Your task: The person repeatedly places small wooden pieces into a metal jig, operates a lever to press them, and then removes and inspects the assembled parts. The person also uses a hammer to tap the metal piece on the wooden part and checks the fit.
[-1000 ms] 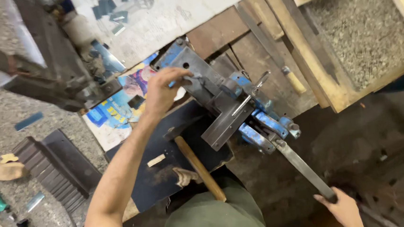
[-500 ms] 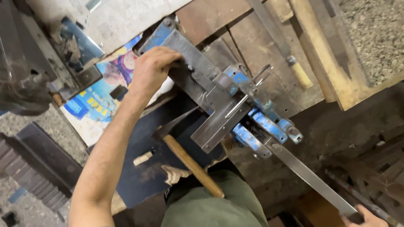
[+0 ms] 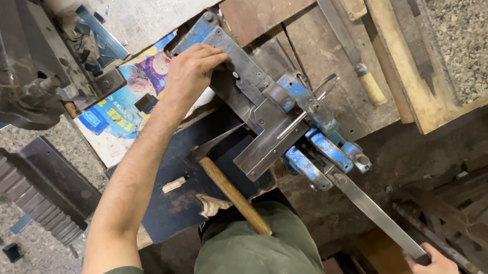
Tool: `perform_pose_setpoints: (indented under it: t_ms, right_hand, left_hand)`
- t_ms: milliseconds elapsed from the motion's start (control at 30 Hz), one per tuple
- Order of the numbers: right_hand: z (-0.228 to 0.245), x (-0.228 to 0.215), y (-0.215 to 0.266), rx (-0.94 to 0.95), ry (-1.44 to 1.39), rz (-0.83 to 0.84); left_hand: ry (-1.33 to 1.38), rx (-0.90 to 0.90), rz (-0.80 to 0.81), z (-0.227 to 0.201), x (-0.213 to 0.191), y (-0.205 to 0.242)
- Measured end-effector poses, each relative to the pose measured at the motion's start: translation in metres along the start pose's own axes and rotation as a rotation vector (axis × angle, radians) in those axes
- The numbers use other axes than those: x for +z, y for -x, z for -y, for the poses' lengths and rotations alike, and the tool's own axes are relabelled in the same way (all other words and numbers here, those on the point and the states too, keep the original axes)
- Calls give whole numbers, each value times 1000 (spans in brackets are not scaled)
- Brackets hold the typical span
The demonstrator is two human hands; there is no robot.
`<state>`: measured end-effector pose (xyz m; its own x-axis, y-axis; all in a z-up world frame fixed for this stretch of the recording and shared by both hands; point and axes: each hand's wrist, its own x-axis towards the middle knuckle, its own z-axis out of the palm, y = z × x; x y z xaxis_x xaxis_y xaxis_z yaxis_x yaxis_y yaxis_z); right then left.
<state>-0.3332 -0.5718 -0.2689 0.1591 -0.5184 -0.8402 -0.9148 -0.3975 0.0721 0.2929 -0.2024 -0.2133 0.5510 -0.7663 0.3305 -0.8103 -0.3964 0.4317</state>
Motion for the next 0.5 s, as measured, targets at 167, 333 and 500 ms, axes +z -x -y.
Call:
perform_pose_setpoints:
  t_ms: [167,333,500]
  right_hand:
    - [-6,12,6,-97,64,-315]
    - [-11,-1,6,-63,-67,-186]
    - [-11,16,8,-225,88,-439]
  left_hand:
    - [-32,11,-2,-1,4,1]
    - [-7,21,-22,2,4,6]
    - [-14,23,-6,2,7,6]
